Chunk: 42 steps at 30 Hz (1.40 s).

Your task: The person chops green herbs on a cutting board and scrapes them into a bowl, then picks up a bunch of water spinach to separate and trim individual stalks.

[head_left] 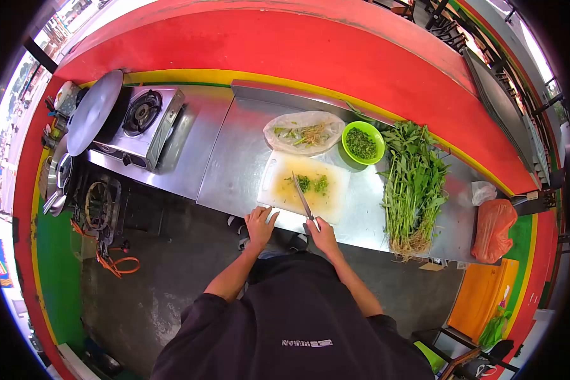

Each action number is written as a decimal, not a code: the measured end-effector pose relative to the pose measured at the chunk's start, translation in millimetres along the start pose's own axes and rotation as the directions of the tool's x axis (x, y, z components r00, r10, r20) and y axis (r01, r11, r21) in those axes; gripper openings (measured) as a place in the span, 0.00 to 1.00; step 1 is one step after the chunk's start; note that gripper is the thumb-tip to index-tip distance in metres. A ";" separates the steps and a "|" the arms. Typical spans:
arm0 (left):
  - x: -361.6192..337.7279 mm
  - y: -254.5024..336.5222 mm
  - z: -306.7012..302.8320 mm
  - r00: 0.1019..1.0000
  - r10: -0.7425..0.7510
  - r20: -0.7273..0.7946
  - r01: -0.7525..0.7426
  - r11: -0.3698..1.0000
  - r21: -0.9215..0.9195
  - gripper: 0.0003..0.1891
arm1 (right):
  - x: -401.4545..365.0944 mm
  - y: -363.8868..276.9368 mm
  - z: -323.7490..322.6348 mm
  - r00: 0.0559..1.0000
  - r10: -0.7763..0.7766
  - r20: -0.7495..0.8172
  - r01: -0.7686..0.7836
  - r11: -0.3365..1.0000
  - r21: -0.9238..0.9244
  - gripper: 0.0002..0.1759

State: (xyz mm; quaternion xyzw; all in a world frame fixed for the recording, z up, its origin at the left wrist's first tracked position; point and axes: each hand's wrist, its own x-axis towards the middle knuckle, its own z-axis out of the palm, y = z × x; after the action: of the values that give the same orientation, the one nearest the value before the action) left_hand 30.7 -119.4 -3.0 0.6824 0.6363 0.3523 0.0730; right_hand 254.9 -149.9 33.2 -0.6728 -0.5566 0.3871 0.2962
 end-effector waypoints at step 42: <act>54.1 -11.6 -5.2 0.981 -0.099 0.166 0.154 0.920 -0.360 0.12 | 1.1 9.4 -9.7 0.997 0.035 -0.062 -0.032 0.999 0.040 0.24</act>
State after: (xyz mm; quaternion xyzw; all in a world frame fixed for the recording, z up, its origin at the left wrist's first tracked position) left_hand 15.1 -69.3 15.5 0.6373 0.5942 0.4104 0.2689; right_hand 268.1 -150.4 30.3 -0.6879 -0.5281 0.3816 0.3199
